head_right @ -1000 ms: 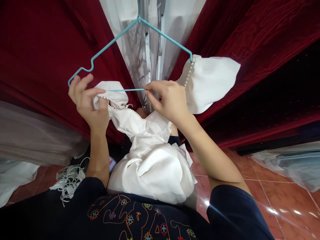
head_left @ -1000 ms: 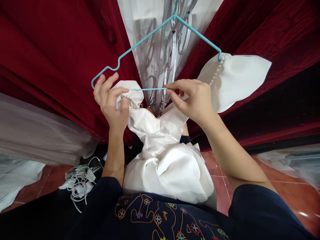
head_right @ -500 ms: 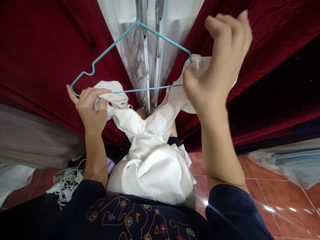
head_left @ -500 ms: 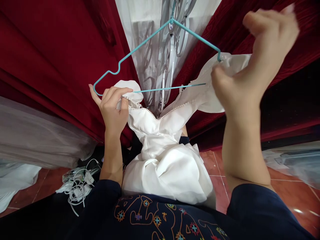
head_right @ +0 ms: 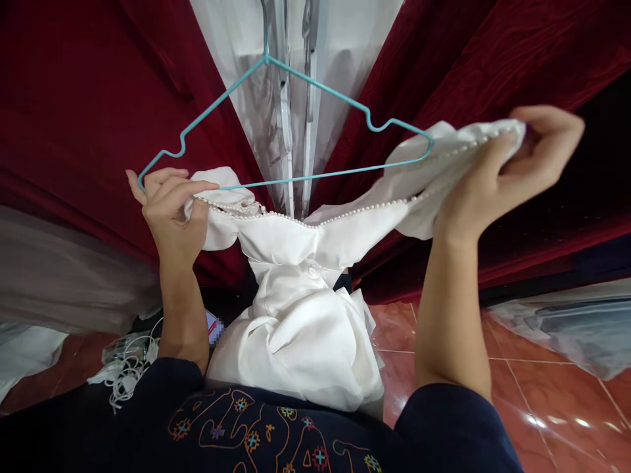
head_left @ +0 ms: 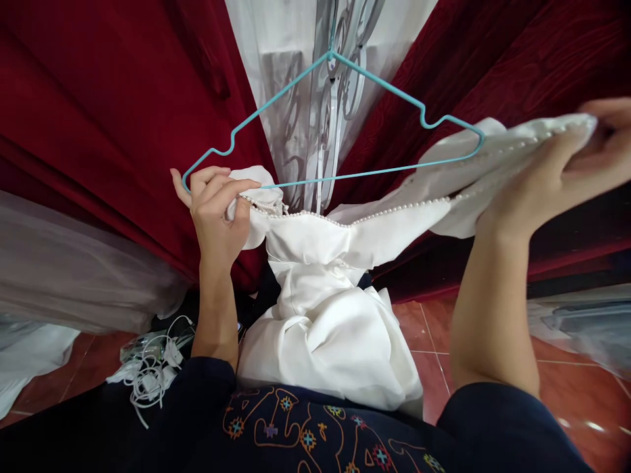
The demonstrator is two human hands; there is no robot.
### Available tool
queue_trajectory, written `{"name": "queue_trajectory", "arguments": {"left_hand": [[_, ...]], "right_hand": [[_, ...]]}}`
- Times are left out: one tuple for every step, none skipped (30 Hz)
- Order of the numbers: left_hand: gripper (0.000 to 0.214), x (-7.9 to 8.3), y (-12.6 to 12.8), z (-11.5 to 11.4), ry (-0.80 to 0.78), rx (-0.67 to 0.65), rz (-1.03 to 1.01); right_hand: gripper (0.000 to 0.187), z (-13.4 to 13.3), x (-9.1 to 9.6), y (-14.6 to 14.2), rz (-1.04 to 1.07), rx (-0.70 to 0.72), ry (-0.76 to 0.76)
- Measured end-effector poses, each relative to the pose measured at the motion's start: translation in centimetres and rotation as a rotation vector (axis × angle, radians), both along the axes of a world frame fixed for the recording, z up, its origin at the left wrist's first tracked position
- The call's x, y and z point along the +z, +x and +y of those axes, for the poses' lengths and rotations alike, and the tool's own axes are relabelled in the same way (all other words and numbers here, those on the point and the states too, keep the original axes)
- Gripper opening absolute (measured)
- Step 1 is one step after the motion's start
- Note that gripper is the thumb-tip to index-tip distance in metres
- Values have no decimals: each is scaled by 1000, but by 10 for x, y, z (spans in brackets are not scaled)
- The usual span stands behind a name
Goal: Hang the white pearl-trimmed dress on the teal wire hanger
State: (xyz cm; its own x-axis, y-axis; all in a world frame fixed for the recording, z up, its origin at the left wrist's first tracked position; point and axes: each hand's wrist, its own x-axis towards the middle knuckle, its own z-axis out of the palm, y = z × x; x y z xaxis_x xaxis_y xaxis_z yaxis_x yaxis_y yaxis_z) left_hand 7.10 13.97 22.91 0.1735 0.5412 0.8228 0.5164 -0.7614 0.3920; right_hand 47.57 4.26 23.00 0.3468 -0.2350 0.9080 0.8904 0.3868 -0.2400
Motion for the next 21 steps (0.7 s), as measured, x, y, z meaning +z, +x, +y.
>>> {"name": "queue_trajectory", "arguments": {"left_hand": [[30,-1,1,0,-3,3,-4],[31,-2,2,0,-5,7,-4],[32,-2,4,0,-5,11,-5],[33,-3,5,0,-3,12,-8],[32,-3,6,0,-2,8,-13],[32,-4,7,0,1,-1,-22],[31,-4,8,-1,5,-12,-32],[30,-5,9,-1,8,-20,-38],[28,-6,9,-2,9,-23,-34],[27,-8,8,-2,11,-16,-24],[25,-11,7,-3,18,2,-18],[23,-14,6,-3,37,30,-29],[21,-17,4,-3,70,69,-66],[20,-21,2,-3,121,119,-136],[18,-23,-1,-3,181,172,-234],[17,-26,-5,-1,241,226,-350],[17,-27,-9,0,278,272,-460],[17,-27,-15,3,273,303,-540],[18,-27,-20,7,222,312,-578],[19,-25,-27,11,141,300,-577],[20,-23,-33,17,51,271,-545]], "right_hand": [[25,-9,-5,-12,-5,-19,67],[23,-17,-8,-28,31,-28,119],[23,-23,-8,-45,17,-13,119],[21,-28,-5,-63,33,24,120],[22,-31,0,-80,-1,57,38],[24,-31,5,-95,-62,109,-93],[26,-29,10,-107,-114,171,-258],[28,-25,15,-116,-162,231,-433],[29,-20,17,-123,-194,288,-600],[28,-13,17,-127,-207,329,-741],[26,-7,14,-129,-207,349,-840],[26,0,10,-131,-198,354,-902],[26,5,5,-132,-188,344,-933],[28,9,-1,-132,-177,329,-945],[30,11,-6,-133,-167,314,-936],[31,12,-9,-134,-156,305,-920],[31,11,-11,-135,-151,305,-908],[31,10,-11,-136,-148,308,-902],[30,9,-11,-137,-147,313,-902],[31,8,-9,-137,-144,318,-906],[31,7,-7,-138,-140,322,-913]]}}
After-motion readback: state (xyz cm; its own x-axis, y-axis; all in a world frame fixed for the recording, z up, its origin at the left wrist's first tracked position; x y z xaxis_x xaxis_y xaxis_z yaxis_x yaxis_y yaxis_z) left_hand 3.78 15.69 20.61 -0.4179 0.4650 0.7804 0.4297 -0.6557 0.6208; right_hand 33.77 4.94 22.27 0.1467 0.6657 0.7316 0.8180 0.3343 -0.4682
